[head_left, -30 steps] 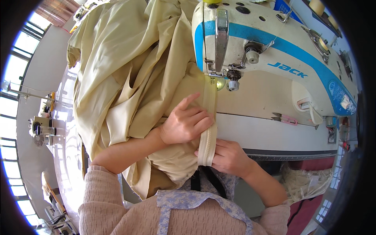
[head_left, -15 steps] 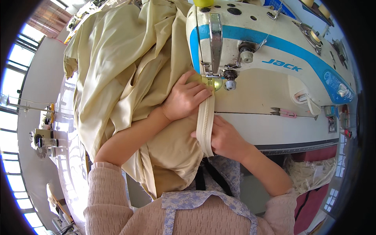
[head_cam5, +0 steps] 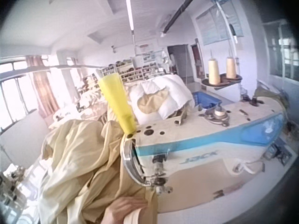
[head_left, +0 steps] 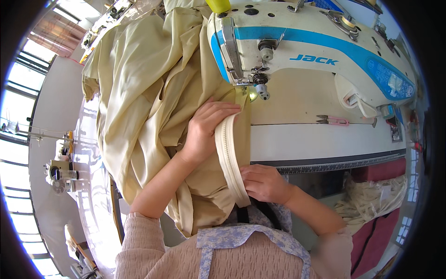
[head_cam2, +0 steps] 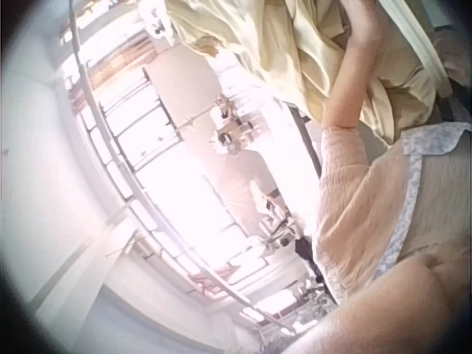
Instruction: The person sews a zipper into a beige fabric item using a sewing machine. They align the zipper, guide the fabric under the needle, and trim excess thread with scissors. The person repeats the process on another section of the item.
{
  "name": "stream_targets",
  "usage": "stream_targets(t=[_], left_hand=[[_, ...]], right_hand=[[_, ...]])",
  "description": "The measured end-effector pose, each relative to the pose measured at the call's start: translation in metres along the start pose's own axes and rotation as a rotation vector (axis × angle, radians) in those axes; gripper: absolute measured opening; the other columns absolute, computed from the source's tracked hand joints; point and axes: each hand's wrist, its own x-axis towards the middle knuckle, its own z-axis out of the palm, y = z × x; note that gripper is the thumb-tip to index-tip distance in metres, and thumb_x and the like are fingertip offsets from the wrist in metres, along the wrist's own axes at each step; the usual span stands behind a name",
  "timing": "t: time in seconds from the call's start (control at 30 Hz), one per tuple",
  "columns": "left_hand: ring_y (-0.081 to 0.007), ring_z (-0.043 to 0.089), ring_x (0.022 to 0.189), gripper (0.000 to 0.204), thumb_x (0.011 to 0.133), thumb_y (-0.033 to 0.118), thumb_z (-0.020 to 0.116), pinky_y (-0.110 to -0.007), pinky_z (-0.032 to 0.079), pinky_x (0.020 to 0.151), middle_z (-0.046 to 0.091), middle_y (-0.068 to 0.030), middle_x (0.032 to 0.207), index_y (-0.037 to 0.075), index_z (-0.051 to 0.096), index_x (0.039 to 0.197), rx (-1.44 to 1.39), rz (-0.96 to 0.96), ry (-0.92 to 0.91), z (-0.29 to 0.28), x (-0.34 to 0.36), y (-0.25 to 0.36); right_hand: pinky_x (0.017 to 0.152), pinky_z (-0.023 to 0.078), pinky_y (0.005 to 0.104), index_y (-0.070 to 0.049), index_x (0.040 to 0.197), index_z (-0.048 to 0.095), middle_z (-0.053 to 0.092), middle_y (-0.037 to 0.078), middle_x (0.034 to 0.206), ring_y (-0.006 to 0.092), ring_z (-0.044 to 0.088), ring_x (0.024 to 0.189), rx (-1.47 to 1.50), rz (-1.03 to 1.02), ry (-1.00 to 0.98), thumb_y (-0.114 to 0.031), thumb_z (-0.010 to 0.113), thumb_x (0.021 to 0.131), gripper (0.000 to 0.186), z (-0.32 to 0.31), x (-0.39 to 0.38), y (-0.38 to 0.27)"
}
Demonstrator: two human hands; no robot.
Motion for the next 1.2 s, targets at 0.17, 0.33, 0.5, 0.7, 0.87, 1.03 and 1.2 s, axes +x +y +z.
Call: stream_targets(t=[0.17,0.33,0.5,0.7,0.87,1.03,1.2], left_hand=[[-0.0253,0.067,0.112,0.039,0.071,0.008,0.073,-0.055,0.043,0.115,0.072,-0.0052,0.114,0.006,0.074,0.109,0.266,0.359,-0.127,0.010,0.000,0.008],[-0.0202,0.069,0.109,0.034,0.076,0.008,0.075,-0.051,0.045,0.110,0.074,-0.0004,0.113,0.010,0.076,0.109,0.310,0.360,-0.108,0.016,-0.006,-0.003],[-0.0180,0.070,0.107,0.029,0.077,0.010,0.076,-0.051,0.045,0.107,0.075,0.0018,0.114,0.013,0.076,0.106,0.327,0.384,-0.082,0.020,-0.007,-0.008],[-0.0176,0.071,0.105,0.024,0.081,0.012,0.075,-0.052,0.046,0.105,0.076,0.0011,0.112,0.013,0.076,0.104,0.297,0.400,-0.059,0.024,0.000,-0.022],[-0.0204,0.069,0.102,0.030,0.078,0.010,0.075,-0.051,0.044,0.108,0.073,-0.0013,0.109,0.011,0.073,0.107,0.227,0.427,-0.040,0.028,0.016,-0.048],[-0.0259,0.067,0.103,0.035,0.077,0.010,0.075,-0.049,0.043,0.110,0.072,-0.0025,0.110,0.010,0.072,0.111,0.156,0.477,0.015,0.035,0.035,-0.078],[-0.0303,0.062,0.119,0.037,0.089,0.010,0.074,-0.042,0.045,0.109,0.068,-0.0075,0.131,0.009,0.068,0.126,0.012,0.330,-0.127,0.017,0.029,-0.068]], right_hand=[[0.082,0.060,0.0358,-0.021,0.111,0.080,0.075,0.000,0.106,0.0236,0.072,0.097,0.135,0.089,-0.073,-0.015,0.079,0.080,0.031,-0.009,0.000,0.004],[0.083,0.060,0.0347,-0.019,0.109,0.081,0.076,0.001,0.107,0.0225,0.072,0.096,0.123,0.078,-0.068,-0.016,0.078,0.081,0.028,-0.009,0.003,0.005],[0.080,0.061,0.0351,-0.010,0.101,0.076,0.073,0.004,0.107,0.0219,0.072,0.095,0.107,0.028,-0.041,-0.012,0.078,0.075,0.026,-0.010,0.005,0.005],[0.079,0.060,0.0357,-0.010,0.101,0.077,0.074,0.005,0.103,0.0229,0.072,0.093,0.058,0.060,-0.067,-0.011,0.078,0.074,0.027,-0.014,0.015,0.007],[0.077,0.059,0.0375,-0.015,0.106,0.080,0.075,0.007,0.098,0.0269,0.071,0.086,0.026,0.157,-0.121,-0.006,0.077,0.075,0.032,-0.026,0.034,0.022],[0.072,0.058,0.0383,-0.012,0.104,0.078,0.073,0.008,0.095,0.0295,0.069,0.081,0.064,0.198,-0.023,-0.007,0.073,0.077,0.028,-0.028,0.055,0.037],[0.105,0.043,0.0428,-0.019,0.111,0.078,0.071,0.003,0.110,0.0263,0.063,0.109,-0.016,0.141,-0.276,-0.015,0.077,0.078,0.033,-0.029,0.055,0.024]])
